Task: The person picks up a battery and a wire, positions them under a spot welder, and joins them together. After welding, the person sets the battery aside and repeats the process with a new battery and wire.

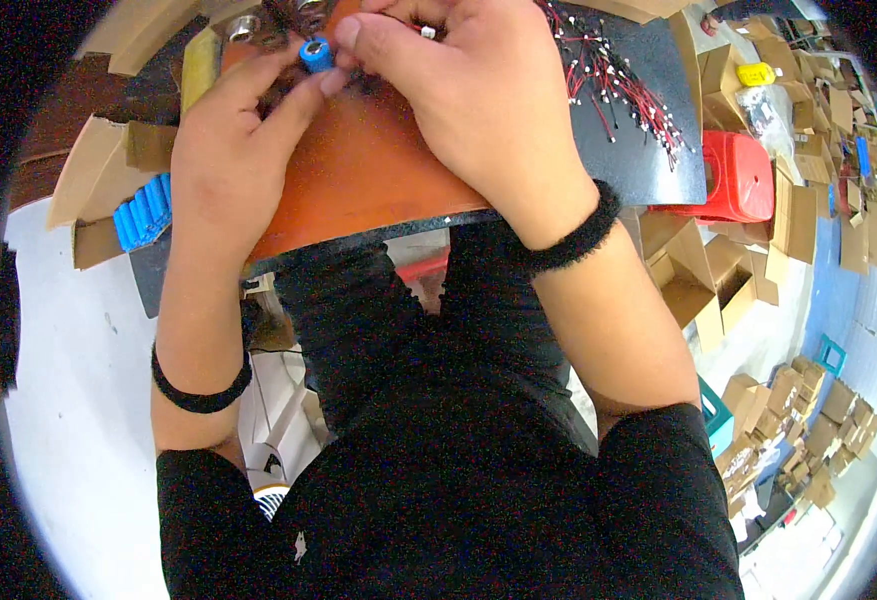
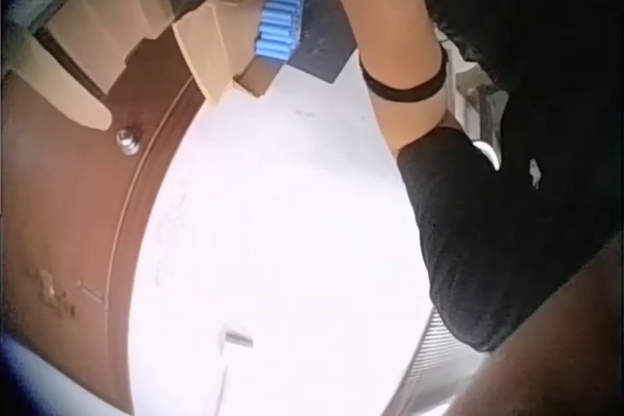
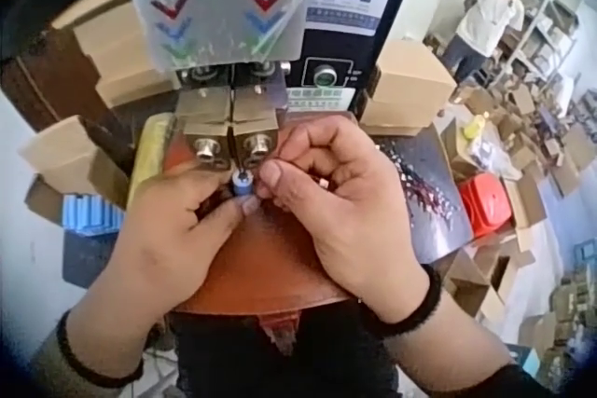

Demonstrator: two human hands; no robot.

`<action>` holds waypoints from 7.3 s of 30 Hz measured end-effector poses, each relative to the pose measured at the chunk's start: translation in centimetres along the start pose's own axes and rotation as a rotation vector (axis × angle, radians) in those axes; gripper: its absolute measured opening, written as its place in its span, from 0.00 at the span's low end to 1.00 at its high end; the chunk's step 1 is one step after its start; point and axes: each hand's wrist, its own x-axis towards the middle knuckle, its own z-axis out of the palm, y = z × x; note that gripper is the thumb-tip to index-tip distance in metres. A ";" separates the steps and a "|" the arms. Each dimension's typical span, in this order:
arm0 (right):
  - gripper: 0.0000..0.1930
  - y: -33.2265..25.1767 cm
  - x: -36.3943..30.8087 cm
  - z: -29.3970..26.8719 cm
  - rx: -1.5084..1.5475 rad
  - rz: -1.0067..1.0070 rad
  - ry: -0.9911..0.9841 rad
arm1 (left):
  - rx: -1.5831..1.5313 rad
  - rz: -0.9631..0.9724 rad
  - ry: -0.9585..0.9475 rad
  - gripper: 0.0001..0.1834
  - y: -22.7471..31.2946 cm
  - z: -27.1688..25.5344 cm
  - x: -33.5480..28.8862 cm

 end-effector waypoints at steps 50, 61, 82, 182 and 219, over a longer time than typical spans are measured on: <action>0.11 -7.2 -14.7 -13.1 -1.595 0.510 0.205 | 1.109 0.037 -0.076 0.19 -14.2 -7.0 -5.2; 0.03 -7.5 -14.5 -13.3 -1.457 0.401 0.316 | 0.850 0.003 -0.048 0.18 -15.9 -6.8 -5.5; 0.05 -4.0 -16.7 -13.5 -1.490 0.418 0.351 | 0.798 0.163 0.062 0.14 -11.6 -4.5 -12.3; 0.05 -5.8 -0.1 -1.5 -0.467 0.626 0.057 | -0.045 -0.012 0.011 0.16 -0.1 0.3 -0.1; 0.03 -18.0 -17.1 -12.5 -0.765 1.003 0.337 | 0.870 -0.031 -0.056 0.16 -8.0 -7.1 -5.5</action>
